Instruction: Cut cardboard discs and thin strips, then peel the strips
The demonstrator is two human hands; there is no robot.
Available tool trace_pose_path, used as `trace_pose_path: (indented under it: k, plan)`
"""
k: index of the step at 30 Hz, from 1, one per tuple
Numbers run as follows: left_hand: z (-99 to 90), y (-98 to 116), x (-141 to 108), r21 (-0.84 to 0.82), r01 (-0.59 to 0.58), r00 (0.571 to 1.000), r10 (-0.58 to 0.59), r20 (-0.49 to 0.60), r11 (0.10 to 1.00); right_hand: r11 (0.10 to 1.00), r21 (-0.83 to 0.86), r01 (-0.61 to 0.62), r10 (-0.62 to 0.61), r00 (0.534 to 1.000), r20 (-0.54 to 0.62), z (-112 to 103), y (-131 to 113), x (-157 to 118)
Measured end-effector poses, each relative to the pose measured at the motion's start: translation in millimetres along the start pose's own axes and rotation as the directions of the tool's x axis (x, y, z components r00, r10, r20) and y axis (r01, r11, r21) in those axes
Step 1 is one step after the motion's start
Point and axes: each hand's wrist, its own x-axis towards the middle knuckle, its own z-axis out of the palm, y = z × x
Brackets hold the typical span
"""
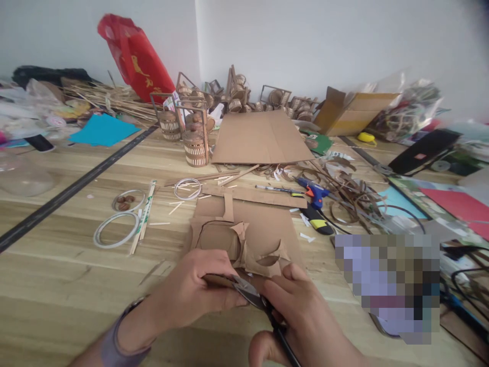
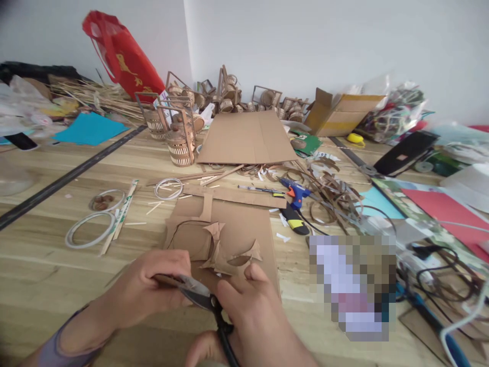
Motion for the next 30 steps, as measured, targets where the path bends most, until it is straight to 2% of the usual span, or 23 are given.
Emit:
trace_pose_path:
  k: [4, 8, 13, 22, 26, 28, 30]
  plan:
    - [-1.0, 0, 2, 0.095, -0.064, 0.998, 0.064, 0.007, 0.993, 0.999, 0.017, -0.028, 0.028, 0.999, 0.043, 2, 1, 1]
    - [0.0, -1, 3, 0.113, -0.105, 0.994, 0.103, 0.023, 0.988, 0.998, 0.022, -0.053, 0.052, 0.996, 0.076, 2, 1, 1]
    - [-0.2, -2, 1, 0.144, -0.142, 0.989, 0.137, 0.047, 0.979, 1.000, 0.012, 0.001, -0.002, 0.995, 0.102, -1, -1, 0]
    - [-4.7, 0, 1, 0.225, -0.151, 0.987, 0.132, 0.096, 0.962, 0.999, 0.003, 0.040, -0.041, 0.999, 0.021, 0, -5, 2]
    - [-8.0, -1, 2, 0.238, -0.157, 0.985, 0.133, 0.113, 0.959, 0.997, -0.025, 0.067, -0.068, 0.996, -0.060, 4, -6, 5]
    - [-9.5, 0, 3, 0.236, -0.135, 0.987, 0.108, 0.123, 0.962, 0.995, -0.053, 0.082, -0.088, 0.990, -0.114, 4, -7, 7]
    - [-11.0, 2, 2, 0.229, -0.062, 0.992, 0.034, 0.125, 0.971, 0.993, -0.087, 0.079, -0.091, 0.986, -0.137, 3, -5, 10]
